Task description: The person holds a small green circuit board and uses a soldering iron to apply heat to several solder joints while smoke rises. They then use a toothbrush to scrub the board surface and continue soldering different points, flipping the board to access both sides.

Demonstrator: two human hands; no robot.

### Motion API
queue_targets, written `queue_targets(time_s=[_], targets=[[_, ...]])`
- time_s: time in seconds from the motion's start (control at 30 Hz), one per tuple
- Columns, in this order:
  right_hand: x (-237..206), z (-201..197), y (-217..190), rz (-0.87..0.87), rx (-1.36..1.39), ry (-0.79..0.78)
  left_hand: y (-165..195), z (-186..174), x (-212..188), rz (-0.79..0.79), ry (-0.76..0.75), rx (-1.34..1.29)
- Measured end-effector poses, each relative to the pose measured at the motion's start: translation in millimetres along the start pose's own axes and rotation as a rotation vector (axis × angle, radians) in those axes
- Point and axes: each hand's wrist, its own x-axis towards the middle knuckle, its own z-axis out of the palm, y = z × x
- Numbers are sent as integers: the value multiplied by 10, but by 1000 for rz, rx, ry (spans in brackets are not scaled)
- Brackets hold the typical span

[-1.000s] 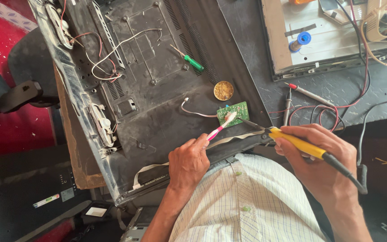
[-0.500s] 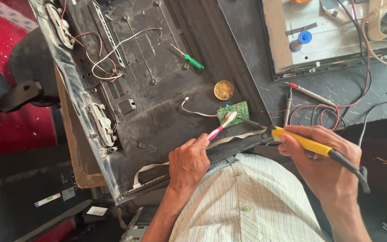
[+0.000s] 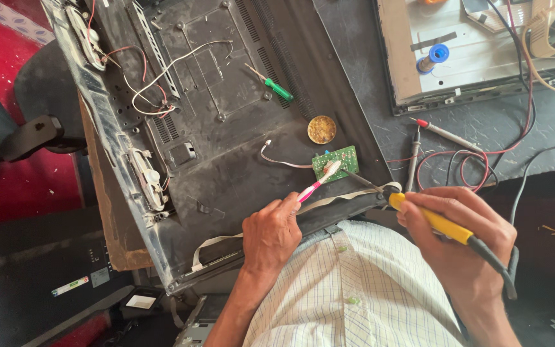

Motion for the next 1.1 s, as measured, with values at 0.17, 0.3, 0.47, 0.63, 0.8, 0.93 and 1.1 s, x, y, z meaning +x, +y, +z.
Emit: queue_targets(time_s=[0.17,0.3,0.47,0.63,0.8,0.93,1.1], targets=[[-25,-7,21,-111,-150,21,10,0,10,14,19,-14],[-74,27,-12,-84,-115,41,14,-8,11,1,12,-17],[-96,53,-41,-108,-155,63,17,-8,16,7,19,-9],[-96,59,-43,-110,-189,69,10,-9,18,14,27,-12],[-98,66,-40,-104,-210,68,8,-9,13,6,21,-21],[-93,69,-51,-116,-206,62,7,-13,18,12,21,-11],[-82,80,-97,-113,-209,49,19,-17,28,21,21,-10]])
